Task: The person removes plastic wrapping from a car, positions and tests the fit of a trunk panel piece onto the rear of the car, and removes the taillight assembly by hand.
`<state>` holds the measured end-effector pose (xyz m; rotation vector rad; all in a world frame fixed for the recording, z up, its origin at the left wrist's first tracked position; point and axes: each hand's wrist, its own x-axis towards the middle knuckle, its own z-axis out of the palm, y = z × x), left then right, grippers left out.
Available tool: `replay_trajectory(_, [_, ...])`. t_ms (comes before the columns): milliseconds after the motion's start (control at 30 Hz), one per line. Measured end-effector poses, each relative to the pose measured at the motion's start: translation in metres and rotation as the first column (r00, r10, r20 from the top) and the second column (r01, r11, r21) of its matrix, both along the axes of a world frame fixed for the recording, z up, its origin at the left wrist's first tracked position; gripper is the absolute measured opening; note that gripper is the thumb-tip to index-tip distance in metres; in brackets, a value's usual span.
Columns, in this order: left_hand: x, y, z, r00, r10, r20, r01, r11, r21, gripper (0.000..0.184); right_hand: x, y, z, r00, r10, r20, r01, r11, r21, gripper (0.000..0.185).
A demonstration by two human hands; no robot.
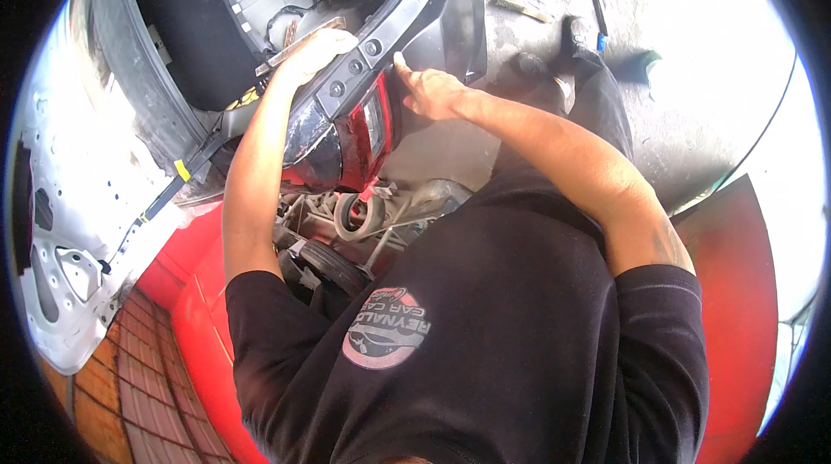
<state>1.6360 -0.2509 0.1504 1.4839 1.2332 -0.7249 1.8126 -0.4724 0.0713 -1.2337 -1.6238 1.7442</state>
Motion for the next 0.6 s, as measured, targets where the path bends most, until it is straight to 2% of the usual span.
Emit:
replay_trajectory(200, [0.005, 0.0001, 0.0039, 0.997, -0.017, -0.075, 0.015, 1.0, -0.026, 0.027, -0.0006, -0.0002, 0.0011, 0.999, 0.028, -0.024, -0.029, 0.999, -0.026, 0.091])
replay_trajectory(400, [0.0034, 0.0006, 0.0031, 1.0, -0.012, -0.028, 0.011, 0.999, -0.036, 0.028, 0.0033, 0.0011, 0.0035, 0.998, 0.057, -0.034, -0.059, 0.997, -0.04, 0.092])
replay_trajectory(600, [0.0092, -0.0008, 0.0079, 0.998, -0.039, -0.059, 0.038, 0.999, -0.015, 0.029, 0.0044, -0.0005, -0.0028, 0.997, 0.047, -0.064, -0.049, 0.998, -0.027, 0.092])
